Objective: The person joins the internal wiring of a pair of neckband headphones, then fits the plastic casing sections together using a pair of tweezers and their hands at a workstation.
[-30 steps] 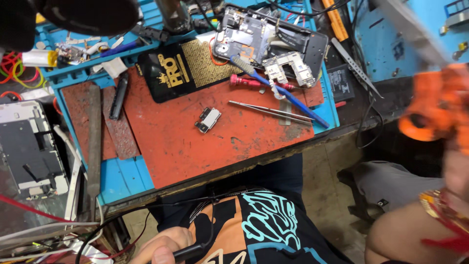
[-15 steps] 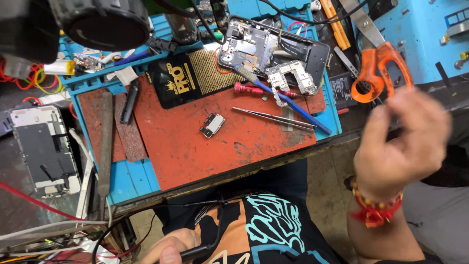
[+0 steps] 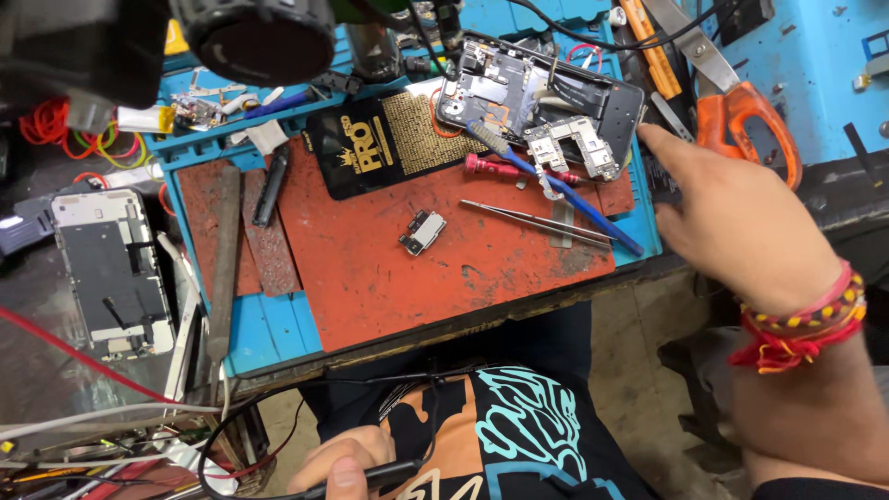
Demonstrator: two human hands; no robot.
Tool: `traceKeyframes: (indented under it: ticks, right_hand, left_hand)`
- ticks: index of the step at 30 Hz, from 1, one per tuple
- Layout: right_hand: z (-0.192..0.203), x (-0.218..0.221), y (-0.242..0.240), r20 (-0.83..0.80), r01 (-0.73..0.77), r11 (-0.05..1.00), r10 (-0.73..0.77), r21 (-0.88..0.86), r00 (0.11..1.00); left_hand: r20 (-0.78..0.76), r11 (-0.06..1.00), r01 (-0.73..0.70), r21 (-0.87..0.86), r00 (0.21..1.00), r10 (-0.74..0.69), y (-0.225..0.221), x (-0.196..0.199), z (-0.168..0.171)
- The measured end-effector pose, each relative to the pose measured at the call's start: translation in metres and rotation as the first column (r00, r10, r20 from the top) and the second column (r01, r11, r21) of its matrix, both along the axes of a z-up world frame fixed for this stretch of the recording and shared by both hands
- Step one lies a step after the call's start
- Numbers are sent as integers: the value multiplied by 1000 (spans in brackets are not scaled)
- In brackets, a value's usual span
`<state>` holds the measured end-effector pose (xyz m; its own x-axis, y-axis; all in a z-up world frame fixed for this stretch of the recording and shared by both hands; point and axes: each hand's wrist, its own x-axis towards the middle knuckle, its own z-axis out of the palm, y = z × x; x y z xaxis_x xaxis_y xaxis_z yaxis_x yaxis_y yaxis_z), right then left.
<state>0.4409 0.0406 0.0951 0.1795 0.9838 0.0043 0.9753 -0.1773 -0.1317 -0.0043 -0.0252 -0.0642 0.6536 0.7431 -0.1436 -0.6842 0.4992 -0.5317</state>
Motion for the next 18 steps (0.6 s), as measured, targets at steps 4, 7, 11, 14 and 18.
traceKeyframes:
  ticks: [4,7,11,14,18]
  right_hand:
    - [7,-2,5,59,-33,998,37,-61,998]
    - [11,-1,3,132,34,995,-21,-94,991]
    - [8,1,5,174,119,993,-112,-28,978]
    - [8,0,14,162,38,999,-43,37,986]
    - [21,-9,16,134,-12,975,-18,221,991]
  left_hand:
    - [-315,996,86,0,945,-81,-12,-14,-4]
    - [-937,788,543,289,331,115,-20,-24,0]
    - [-851,820,426,382,507,133,-12,-21,-25]
    - [-124,964,103,247,989,-74,-7,-16,-40]
    - [-919,704,596,387,184,349,-18,-25,-10]
